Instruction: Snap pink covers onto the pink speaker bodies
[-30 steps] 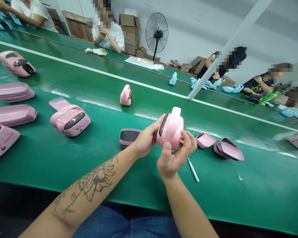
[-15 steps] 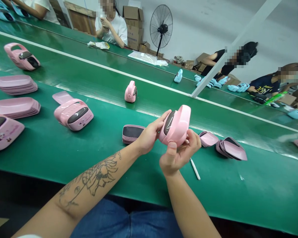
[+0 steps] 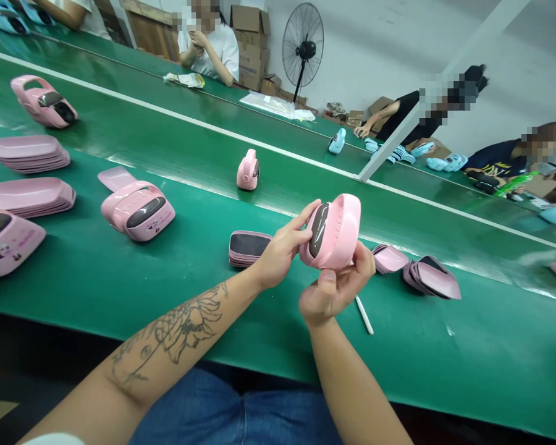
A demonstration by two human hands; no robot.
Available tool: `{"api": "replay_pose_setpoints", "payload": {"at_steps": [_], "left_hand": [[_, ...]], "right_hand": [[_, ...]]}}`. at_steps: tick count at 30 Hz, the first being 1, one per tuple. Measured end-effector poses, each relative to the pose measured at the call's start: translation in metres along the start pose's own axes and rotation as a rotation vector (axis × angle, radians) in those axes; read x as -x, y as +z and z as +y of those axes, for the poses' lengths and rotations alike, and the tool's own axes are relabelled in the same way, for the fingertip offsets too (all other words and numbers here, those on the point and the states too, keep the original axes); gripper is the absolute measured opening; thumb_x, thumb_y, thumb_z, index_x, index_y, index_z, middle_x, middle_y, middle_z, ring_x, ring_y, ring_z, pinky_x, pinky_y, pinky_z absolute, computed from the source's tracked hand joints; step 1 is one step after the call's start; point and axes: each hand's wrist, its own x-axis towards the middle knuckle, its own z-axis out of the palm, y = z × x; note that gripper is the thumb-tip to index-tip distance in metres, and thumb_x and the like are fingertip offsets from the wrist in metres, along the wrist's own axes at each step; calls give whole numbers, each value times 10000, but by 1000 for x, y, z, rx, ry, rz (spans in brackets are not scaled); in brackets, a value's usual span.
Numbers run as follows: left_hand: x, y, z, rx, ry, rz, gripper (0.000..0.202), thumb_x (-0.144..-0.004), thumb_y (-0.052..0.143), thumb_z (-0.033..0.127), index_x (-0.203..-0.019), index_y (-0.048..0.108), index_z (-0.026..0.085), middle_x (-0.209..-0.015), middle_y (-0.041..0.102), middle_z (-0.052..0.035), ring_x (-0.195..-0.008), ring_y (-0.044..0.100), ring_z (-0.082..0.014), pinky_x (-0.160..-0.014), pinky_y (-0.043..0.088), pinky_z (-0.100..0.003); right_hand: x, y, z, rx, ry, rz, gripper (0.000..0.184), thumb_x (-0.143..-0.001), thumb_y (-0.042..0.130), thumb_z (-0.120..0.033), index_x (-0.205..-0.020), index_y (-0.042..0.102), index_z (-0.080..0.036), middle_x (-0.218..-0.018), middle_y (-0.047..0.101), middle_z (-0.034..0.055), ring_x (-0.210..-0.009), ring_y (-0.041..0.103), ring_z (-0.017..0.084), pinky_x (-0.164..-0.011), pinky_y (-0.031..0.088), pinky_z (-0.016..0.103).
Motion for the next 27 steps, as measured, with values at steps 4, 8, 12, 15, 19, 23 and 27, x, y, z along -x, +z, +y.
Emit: {"api": "replay_pose_setpoints", "payload": {"at_steps": [4, 8, 12, 15, 19, 23, 27], "left_hand": [[0, -3, -3, -75, 49, 3, 571, -979, 605, 376, -1550, 608, 376, -1702, 502, 36, -1644, 345, -346, -1357, 273, -553], [1, -5, -6, -105, 41, -10, 636, -945, 626, 361, -1576, 569, 410, -1722, 468, 61, -1651, 327, -342, -1344, 308, -544], [2, -7, -8, -118, 53, -12, 664, -925, 628, 343, -1580, 560, 425, -1733, 450, 58, -1637, 340, -355, -1327, 325, -548], [2, -6, -8, -245, 83, 14, 695, -902, 659, 308, -1580, 557, 424, -1697, 493, 17, -1606, 371, -355, -1315, 333, -543], [2, -2, 2, -555, 97, 81, 795, -912, 721, 341, -1656, 443, 377, -1782, 315, -87, -1487, 507, -374, -1204, 464, -562], [-2, -13, 30, -935, 353, 167, 531, -927, 713, 314, -1453, 678, 249, -1645, 528, -141, -1420, 580, -360, -1226, 441, -553], [-14, -57, 61, -1031, 320, 342, 302, -961, 648, 385, -1173, 812, 246, -1239, 800, -89, -1120, 730, -301, -1082, 555, -467]], "right_hand": [[0, 2, 1, -57, 22, 19, 627, -904, 385, -337, -1523, 446, -259, -1427, 451, 149, -1323, 538, 405, -1070, 505, 708], [-2, 4, 4, -10, 34, 30, 622, -917, 334, -317, -1531, 429, -271, -1425, 481, 150, -1356, 547, 412, -1077, 495, 739], [-1, 1, 2, -57, 38, 55, 526, -954, 386, -345, -1460, 512, -280, -1390, 509, 146, -1398, 520, 403, -1089, 490, 737], [-5, -7, 0, -73, 46, 42, 403, -942, 566, -479, -1279, 635, -270, -1367, 553, 130, -1344, 572, 386, -1091, 507, 700], [-39, -7, 22, -81, 424, -76, 466, -876, 753, -555, -1185, 687, -213, -1252, 673, 112, -1116, 714, 297, -975, 606, 529], [-102, 30, 78, -60, 595, -245, 449, -954, 698, -521, -1173, 731, -130, -1002, 765, 79, -917, 756, 247, -841, 643, 438], [-139, 75, 128, 66, 584, -338, 366, -1016, 721, -424, -1265, 698, -156, -1236, 734, 85, -1058, 737, 240, -908, 647, 433]]}}
